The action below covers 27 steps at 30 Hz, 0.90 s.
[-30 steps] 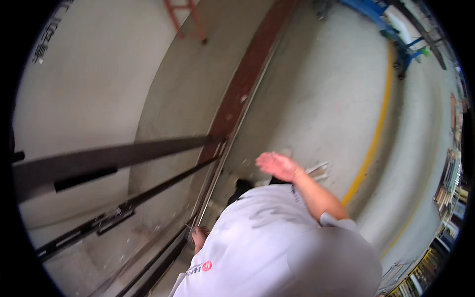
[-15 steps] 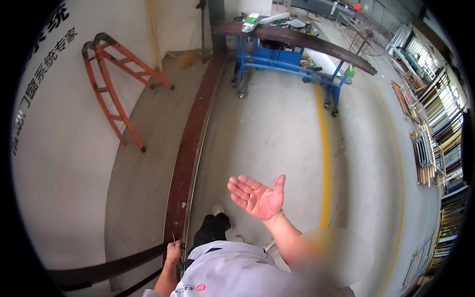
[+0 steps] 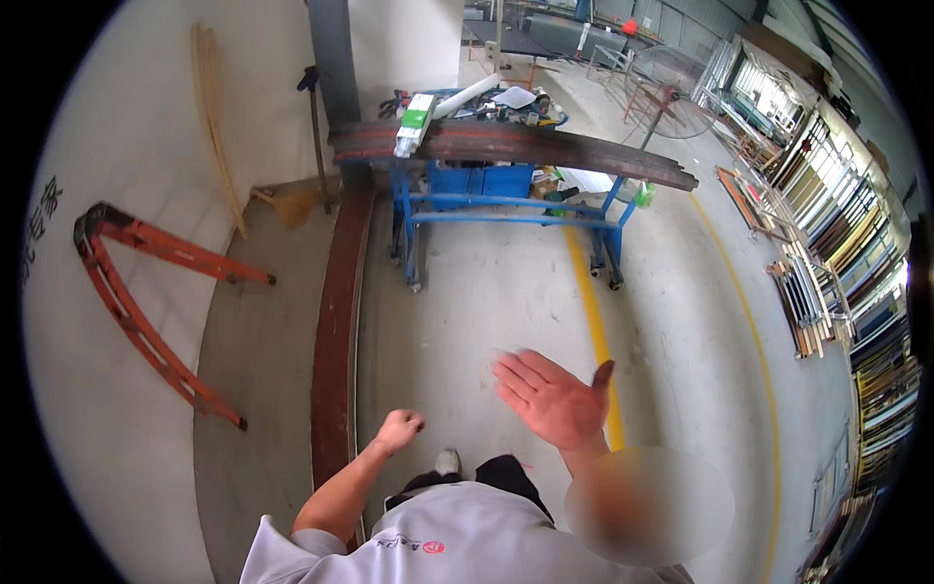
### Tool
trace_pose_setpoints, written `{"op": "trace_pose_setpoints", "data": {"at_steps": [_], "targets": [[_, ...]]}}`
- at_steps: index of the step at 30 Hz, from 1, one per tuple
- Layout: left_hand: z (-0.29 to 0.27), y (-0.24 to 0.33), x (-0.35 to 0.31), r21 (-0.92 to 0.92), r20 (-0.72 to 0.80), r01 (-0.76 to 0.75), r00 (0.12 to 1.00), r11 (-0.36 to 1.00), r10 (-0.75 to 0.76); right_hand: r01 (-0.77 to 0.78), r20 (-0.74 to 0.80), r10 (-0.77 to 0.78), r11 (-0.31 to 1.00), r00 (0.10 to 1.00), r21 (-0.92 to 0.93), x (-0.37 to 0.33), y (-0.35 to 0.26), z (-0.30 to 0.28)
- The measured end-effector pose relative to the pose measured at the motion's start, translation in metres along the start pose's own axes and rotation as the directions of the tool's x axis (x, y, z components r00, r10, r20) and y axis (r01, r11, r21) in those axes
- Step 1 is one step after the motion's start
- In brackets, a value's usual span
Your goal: The person assembles a large window frame by hand, aligning and securing the vertical and horizontal sections. They use a screwdriver to tighten screws at the joints and repeatedly test the sliding mechanism of the glass panels. The person also retrieves additional hardware from a nearby cart to continue the assembly.
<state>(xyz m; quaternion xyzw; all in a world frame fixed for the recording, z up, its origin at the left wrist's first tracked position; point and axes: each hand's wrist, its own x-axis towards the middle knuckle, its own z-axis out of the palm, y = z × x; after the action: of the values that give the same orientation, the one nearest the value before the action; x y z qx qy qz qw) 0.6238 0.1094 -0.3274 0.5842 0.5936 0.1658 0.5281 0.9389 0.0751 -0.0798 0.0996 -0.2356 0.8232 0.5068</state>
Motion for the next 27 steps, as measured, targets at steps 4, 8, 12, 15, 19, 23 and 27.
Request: {"op": "trace_pose_setpoints", "data": {"at_steps": [4,8,12,15,19,23,27], "targets": [[-0.014,0.134,0.109,-0.042,0.131,-0.197,0.971,0.980,0.201,0.132,0.009,-0.132,0.982,0.991,-0.136,0.034,-0.065,-0.084],[-0.030,0.227,0.190,-0.200,0.191,-0.165,0.960,0.966,0.204,-0.369,-0.589,-0.214,0.603,0.780,-0.707,0.083,-0.109,-0.160],[-0.047,0.282,0.275,-0.646,0.156,-0.030,0.973,0.762,0.171,-0.607,-0.557,-0.241,-0.297,0.795,-0.737,0.135,-0.147,-0.245],[-0.070,0.340,0.325,-0.868,-0.009,-0.053,0.996,0.494,0.092,-0.453,-0.469,-0.050,-0.366,0.882,-0.813,0.181,-0.181,-0.317],[-0.098,0.380,0.411,-0.948,-0.142,-0.121,0.989,0.295,-0.051,-0.438,-0.481,0.106,-0.279,0.870,-0.854,0.261,-0.246,-0.361],[-0.108,0.413,0.500,-0.984,-0.085,-0.077,0.995,0.163,-0.046,-0.431,-0.454,0.062,-0.223,0.889,-0.874,0.330,-0.323,-0.392],[-0.093,0.448,0.604,-0.961,-0.078,-0.083,0.996,0.264,0.030,-0.435,-0.465,0.041,-0.288,0.884,-0.853,0.377,-0.392,-0.452]]}}
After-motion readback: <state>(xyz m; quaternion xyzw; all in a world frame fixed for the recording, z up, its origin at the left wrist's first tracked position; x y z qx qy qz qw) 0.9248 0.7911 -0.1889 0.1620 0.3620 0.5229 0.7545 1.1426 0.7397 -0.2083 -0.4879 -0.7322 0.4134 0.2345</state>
